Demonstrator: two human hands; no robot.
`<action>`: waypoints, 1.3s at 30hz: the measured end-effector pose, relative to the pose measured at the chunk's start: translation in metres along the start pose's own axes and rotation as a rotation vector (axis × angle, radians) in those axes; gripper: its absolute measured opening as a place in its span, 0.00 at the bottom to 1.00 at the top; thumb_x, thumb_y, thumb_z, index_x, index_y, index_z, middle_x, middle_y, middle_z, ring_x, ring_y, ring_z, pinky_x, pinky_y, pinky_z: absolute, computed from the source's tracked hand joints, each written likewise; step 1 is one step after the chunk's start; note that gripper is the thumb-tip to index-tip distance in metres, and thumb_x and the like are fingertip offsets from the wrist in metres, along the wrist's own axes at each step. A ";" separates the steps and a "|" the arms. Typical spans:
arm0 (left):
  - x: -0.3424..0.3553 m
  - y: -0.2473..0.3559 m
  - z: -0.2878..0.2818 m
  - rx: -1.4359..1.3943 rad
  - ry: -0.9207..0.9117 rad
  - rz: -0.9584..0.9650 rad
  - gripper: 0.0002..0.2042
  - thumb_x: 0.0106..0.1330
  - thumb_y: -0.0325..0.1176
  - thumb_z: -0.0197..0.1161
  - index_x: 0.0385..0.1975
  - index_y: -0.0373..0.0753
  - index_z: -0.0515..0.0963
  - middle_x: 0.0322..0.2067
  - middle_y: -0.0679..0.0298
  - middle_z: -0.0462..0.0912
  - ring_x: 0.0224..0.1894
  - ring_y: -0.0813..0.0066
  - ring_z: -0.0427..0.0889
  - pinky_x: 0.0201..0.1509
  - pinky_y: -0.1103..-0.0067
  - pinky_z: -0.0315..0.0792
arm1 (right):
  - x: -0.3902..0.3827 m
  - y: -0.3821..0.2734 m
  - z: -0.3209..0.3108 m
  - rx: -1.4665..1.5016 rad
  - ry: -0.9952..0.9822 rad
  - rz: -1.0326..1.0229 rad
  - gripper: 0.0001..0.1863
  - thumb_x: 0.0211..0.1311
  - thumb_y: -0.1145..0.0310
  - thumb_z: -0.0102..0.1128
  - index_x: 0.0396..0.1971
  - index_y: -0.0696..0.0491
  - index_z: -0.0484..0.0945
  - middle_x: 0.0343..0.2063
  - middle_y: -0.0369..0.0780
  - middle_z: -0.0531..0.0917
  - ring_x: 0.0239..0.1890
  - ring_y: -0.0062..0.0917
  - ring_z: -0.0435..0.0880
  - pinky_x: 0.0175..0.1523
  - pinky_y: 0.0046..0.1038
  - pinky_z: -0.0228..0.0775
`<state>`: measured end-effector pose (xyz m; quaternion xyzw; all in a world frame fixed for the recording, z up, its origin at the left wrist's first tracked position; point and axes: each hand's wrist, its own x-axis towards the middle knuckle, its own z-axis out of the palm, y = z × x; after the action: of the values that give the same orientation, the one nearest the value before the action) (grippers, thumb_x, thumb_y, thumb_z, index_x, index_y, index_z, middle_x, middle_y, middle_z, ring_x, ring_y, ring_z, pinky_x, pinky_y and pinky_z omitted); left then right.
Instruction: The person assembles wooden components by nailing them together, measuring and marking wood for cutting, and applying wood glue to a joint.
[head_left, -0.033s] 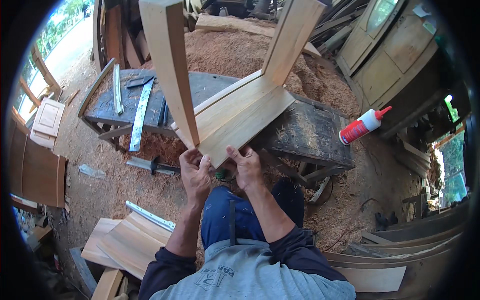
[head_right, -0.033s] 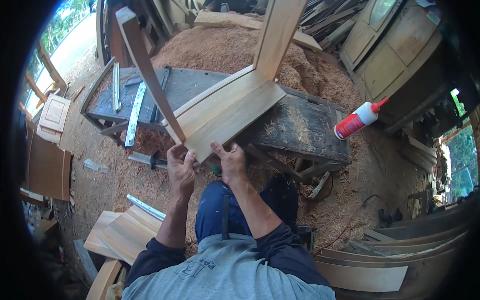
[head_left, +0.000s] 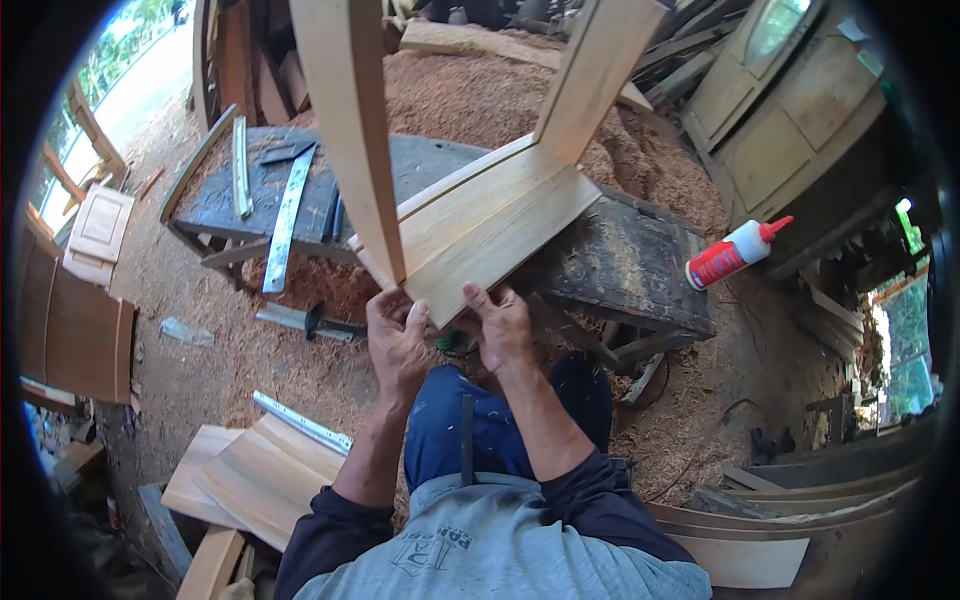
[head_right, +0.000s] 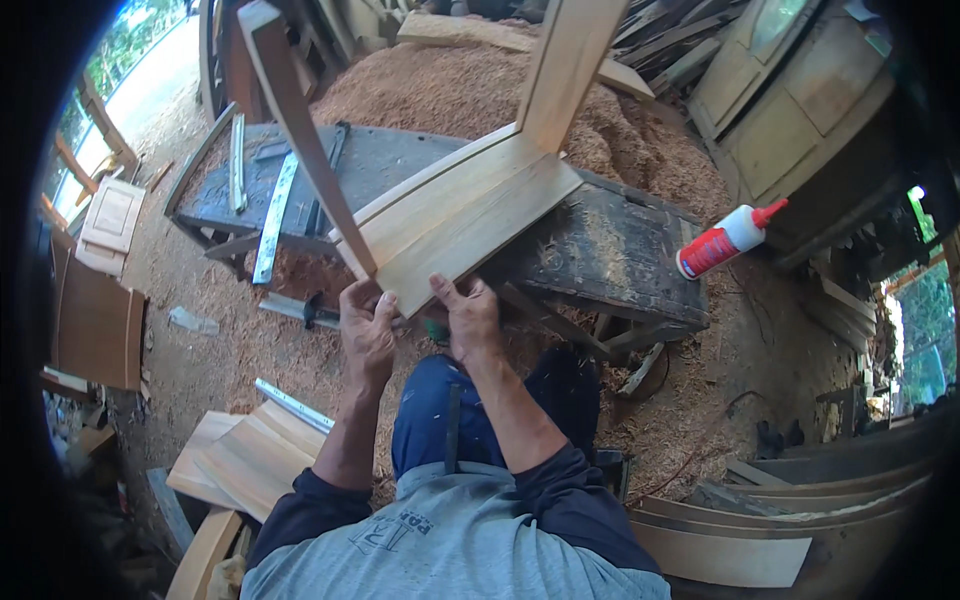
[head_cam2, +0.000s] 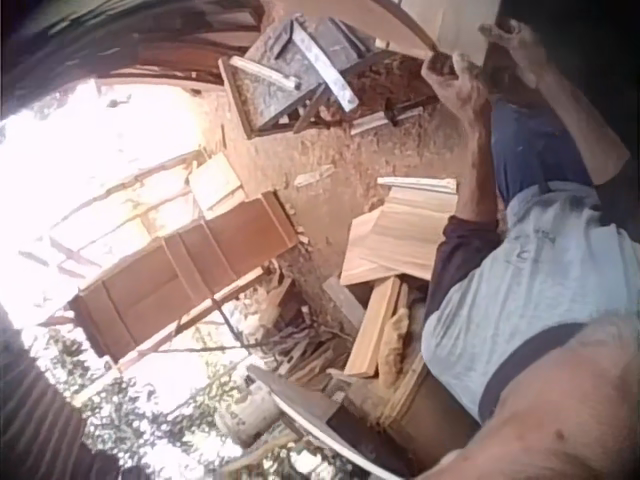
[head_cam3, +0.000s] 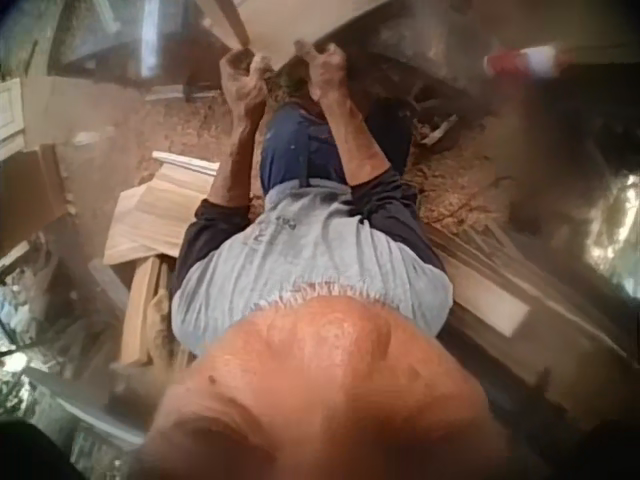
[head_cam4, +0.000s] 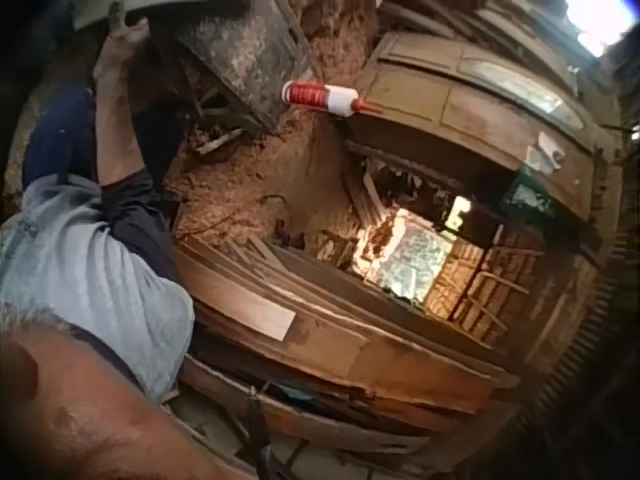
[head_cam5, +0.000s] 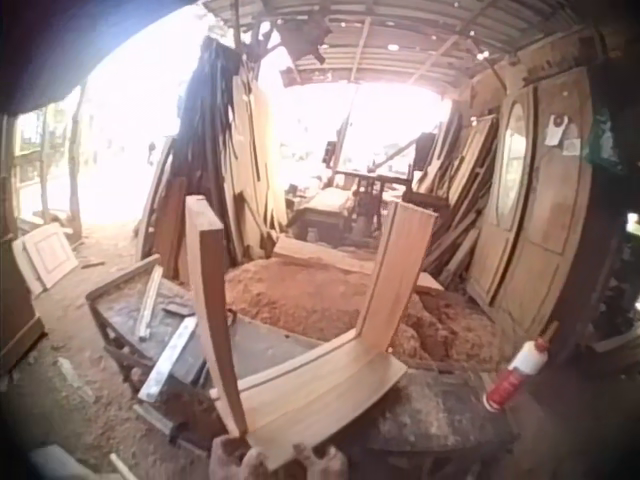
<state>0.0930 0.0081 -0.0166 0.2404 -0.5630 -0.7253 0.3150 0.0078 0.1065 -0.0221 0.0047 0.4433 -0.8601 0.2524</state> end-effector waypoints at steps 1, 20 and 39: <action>-0.001 0.004 0.003 0.011 -0.021 -0.029 0.14 0.70 0.24 0.54 0.53 0.33 0.62 0.43 0.57 0.76 0.41 0.76 0.79 0.40 0.81 0.78 | 0.000 -0.005 -0.002 0.000 -0.016 0.005 0.15 0.57 0.68 0.68 0.42 0.58 0.76 0.37 0.40 0.82 0.37 0.26 0.85 0.37 0.29 0.84; -0.014 -0.011 0.013 0.069 -0.147 0.018 0.38 0.62 0.22 0.64 0.68 0.29 0.49 0.58 0.52 0.70 0.59 0.66 0.73 0.61 0.73 0.70 | -0.001 -0.026 -0.005 0.039 -0.011 0.091 0.17 0.61 0.63 0.65 0.43 0.59 0.75 0.31 0.41 0.83 0.30 0.25 0.85 0.31 0.24 0.82; -0.019 -0.019 0.015 0.011 -0.115 0.046 0.37 0.65 0.26 0.61 0.68 0.26 0.46 0.55 0.50 0.71 0.54 0.67 0.76 0.57 0.76 0.72 | -0.074 -0.210 0.006 -0.937 -0.568 -1.207 0.06 0.59 0.73 0.60 0.34 0.58 0.80 0.25 0.37 0.80 0.22 0.19 0.76 0.29 0.19 0.68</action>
<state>0.0917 0.0348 -0.0312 0.1871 -0.5895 -0.7274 0.2972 -0.0190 0.2345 0.1583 -0.5593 0.6024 -0.5415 -0.1761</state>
